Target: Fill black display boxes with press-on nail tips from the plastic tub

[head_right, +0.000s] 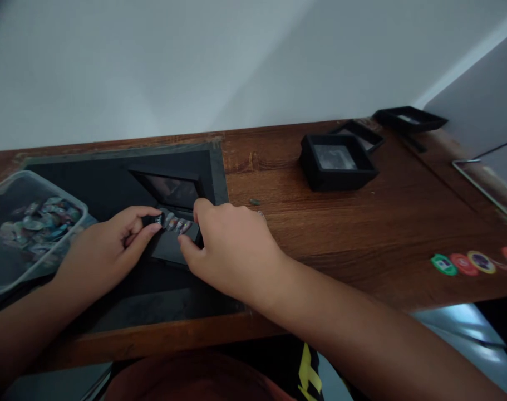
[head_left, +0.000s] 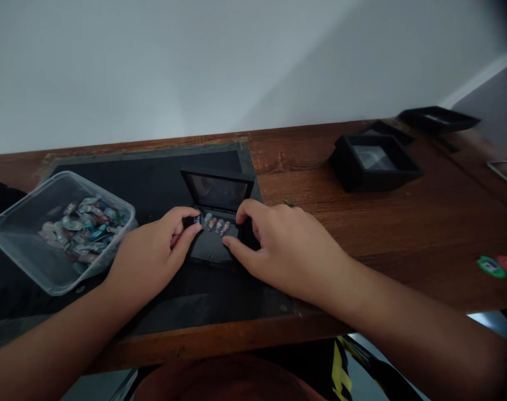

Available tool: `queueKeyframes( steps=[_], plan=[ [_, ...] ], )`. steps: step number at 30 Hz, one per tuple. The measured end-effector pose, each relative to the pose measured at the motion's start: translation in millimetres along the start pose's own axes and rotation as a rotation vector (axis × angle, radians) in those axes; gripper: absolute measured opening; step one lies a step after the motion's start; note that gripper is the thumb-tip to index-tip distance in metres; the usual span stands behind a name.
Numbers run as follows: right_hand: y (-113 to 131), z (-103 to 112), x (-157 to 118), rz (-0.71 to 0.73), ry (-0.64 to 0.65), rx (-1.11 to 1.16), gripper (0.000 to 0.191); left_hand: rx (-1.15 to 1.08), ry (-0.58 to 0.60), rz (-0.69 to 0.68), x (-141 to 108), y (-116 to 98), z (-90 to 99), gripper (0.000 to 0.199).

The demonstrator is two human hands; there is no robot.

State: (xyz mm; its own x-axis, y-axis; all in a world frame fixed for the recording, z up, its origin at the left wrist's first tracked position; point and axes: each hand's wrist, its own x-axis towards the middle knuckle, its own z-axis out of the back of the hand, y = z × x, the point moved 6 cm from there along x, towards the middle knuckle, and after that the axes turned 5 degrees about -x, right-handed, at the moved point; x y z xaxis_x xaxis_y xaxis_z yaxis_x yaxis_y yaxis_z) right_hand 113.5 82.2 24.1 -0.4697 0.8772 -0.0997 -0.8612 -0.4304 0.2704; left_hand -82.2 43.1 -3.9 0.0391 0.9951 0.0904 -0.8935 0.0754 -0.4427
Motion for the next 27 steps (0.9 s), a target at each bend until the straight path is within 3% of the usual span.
queueKeyframes(
  steps=[22,25,27],
  plan=[
    [5.9,6.1,-6.1,0.086,-0.046,-0.045,0.019,-0.045,0.026,0.019,4.1,1.0,-3.7,0.042],
    [5.2,7.2,-7.1,0.144,-0.11,0.003,0.012,-0.041,0.036,0.029,4.5,0.8,-4.7,0.041],
    [9.4,7.1,-8.9,0.281,-0.151,0.015,0.011,-0.034,0.033,0.032,4.6,0.8,-4.9,0.039]
  ],
)
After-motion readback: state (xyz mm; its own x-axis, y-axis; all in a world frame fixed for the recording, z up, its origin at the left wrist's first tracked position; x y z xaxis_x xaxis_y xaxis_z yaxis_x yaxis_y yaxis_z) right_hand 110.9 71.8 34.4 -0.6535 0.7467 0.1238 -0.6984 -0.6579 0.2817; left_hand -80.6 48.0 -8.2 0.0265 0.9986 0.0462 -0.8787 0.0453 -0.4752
